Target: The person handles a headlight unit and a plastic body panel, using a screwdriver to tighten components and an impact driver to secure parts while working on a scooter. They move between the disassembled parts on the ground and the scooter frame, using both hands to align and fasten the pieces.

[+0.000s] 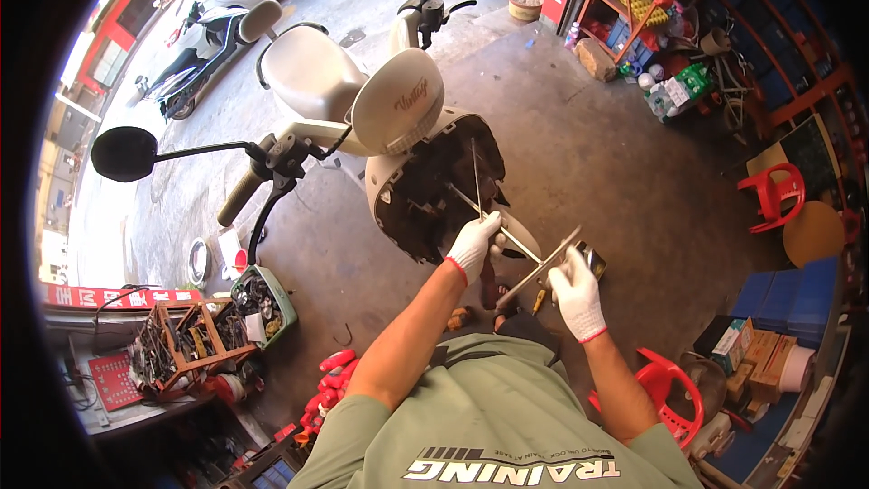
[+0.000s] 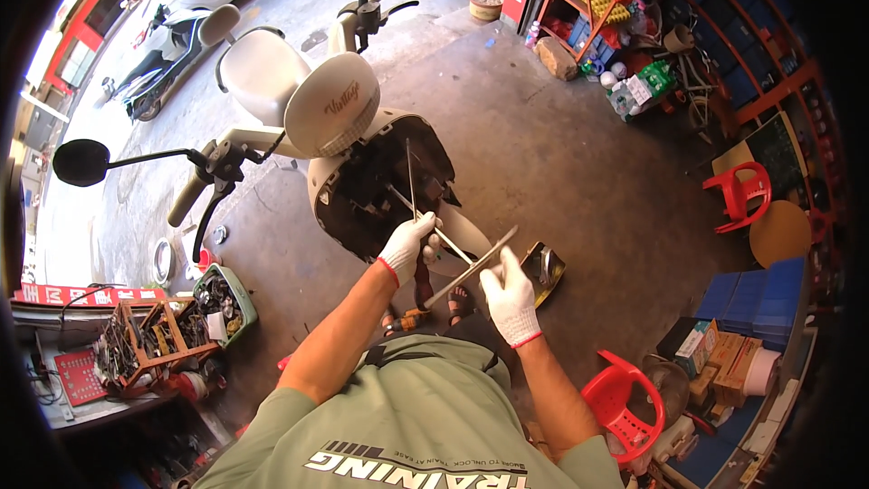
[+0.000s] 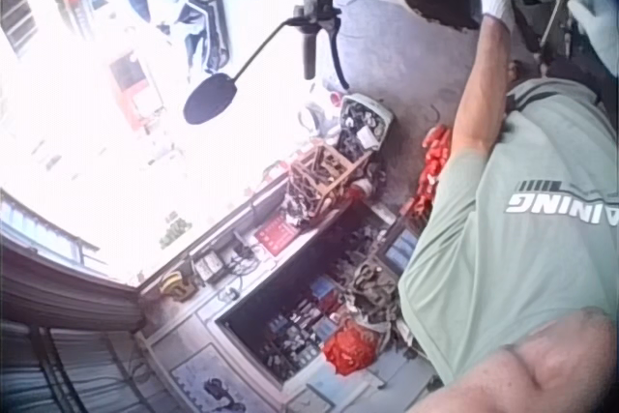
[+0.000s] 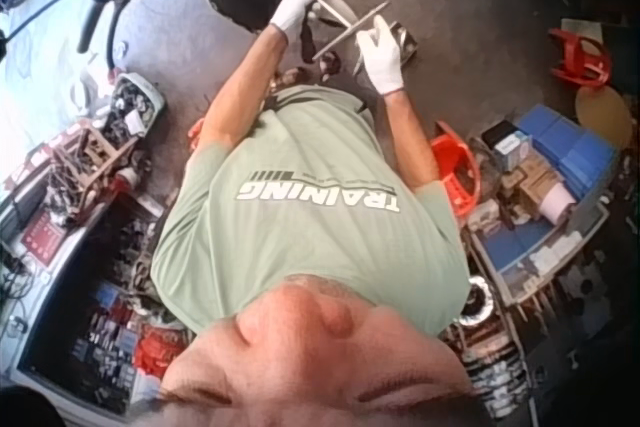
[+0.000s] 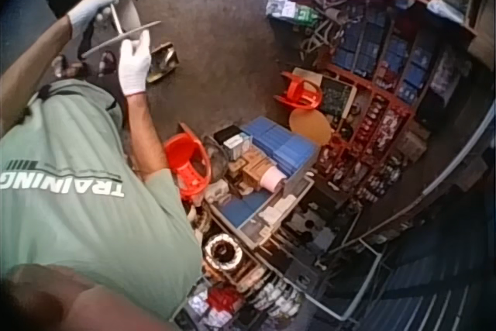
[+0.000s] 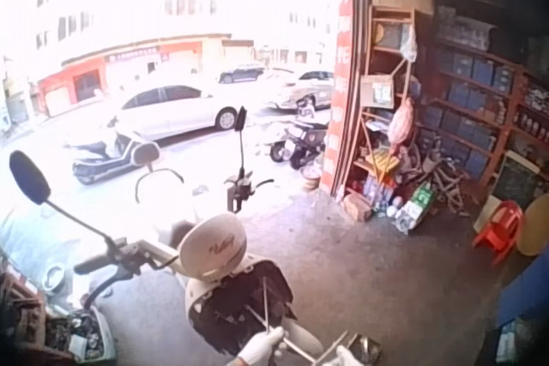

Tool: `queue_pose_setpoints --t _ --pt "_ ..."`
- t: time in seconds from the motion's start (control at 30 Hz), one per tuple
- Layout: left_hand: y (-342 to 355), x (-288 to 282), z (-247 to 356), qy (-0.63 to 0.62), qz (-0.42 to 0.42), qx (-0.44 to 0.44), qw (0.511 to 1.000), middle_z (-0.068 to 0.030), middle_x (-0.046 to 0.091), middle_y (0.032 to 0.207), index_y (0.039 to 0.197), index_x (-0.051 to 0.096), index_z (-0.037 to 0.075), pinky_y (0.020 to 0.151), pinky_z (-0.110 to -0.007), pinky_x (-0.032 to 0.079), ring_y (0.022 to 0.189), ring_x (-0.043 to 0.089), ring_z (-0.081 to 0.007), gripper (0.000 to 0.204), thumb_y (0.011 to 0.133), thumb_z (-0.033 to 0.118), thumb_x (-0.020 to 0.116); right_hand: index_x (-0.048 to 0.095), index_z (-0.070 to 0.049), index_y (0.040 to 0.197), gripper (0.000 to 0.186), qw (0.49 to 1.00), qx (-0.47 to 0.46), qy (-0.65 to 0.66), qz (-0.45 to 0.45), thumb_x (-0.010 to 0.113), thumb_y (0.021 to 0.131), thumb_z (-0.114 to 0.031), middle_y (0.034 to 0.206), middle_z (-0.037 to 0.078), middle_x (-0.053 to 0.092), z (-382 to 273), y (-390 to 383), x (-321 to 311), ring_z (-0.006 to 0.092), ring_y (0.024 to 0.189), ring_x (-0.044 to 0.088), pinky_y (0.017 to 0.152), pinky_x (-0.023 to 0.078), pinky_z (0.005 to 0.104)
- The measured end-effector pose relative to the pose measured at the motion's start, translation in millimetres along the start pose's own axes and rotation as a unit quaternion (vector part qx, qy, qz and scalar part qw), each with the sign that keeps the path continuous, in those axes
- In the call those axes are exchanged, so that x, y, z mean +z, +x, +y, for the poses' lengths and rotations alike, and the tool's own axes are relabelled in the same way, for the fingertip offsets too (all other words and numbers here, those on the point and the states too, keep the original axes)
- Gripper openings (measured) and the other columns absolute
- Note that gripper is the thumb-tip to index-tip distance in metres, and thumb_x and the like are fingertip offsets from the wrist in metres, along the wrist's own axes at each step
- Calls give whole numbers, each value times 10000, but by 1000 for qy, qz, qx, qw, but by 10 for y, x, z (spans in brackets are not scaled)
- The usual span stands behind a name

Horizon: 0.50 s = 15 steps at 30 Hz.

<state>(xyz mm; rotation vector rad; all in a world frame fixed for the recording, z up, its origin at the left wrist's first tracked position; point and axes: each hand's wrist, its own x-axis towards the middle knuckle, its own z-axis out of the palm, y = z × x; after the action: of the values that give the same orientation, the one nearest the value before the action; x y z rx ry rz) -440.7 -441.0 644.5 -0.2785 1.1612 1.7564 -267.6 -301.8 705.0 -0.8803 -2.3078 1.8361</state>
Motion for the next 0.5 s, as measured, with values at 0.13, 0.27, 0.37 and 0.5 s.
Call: queue_pose_setpoints --t 0.13,0.27,0.37,0.5 --pt "1 -19 18 14 18 5 1000 48 561 660 934 587 135 494 -233 365 494 442 -61 238 1045 341 540 516 18 1412 484 985 -96 75 -125 606 942 -55 798 43 625 -455 -221 161 85 729 587 716 511 251" --pt "23 10 41 6 14 7 1000 53 562 665 938 585 139 492 -230 357 492 435 -59 235 1047 341 535 603 -5 1302 373 974 71 -28 -213 596 955 -143 856 82 692 -16 -178 128 104 750 637 698 535 283" --pt "52 -1 25 1 6 7 1000 53 559 664 935 583 140 491 -232 351 491 430 -59 232 1048 337 533 504 25 1375 418 993 69 83 -39 549 981 -104 783 22 606 297 19 30 83 626 533 573 473 235" --pt "74 -59 28 7 16 0 1000 49 554 666 929 576 137 491 -236 343 492 431 -62 239 1050 337 529 463 36 1432 468 983 -34 180 -24 544 980 -53 799 5 605 -400 -148 180 57 660 537 610 475 217"
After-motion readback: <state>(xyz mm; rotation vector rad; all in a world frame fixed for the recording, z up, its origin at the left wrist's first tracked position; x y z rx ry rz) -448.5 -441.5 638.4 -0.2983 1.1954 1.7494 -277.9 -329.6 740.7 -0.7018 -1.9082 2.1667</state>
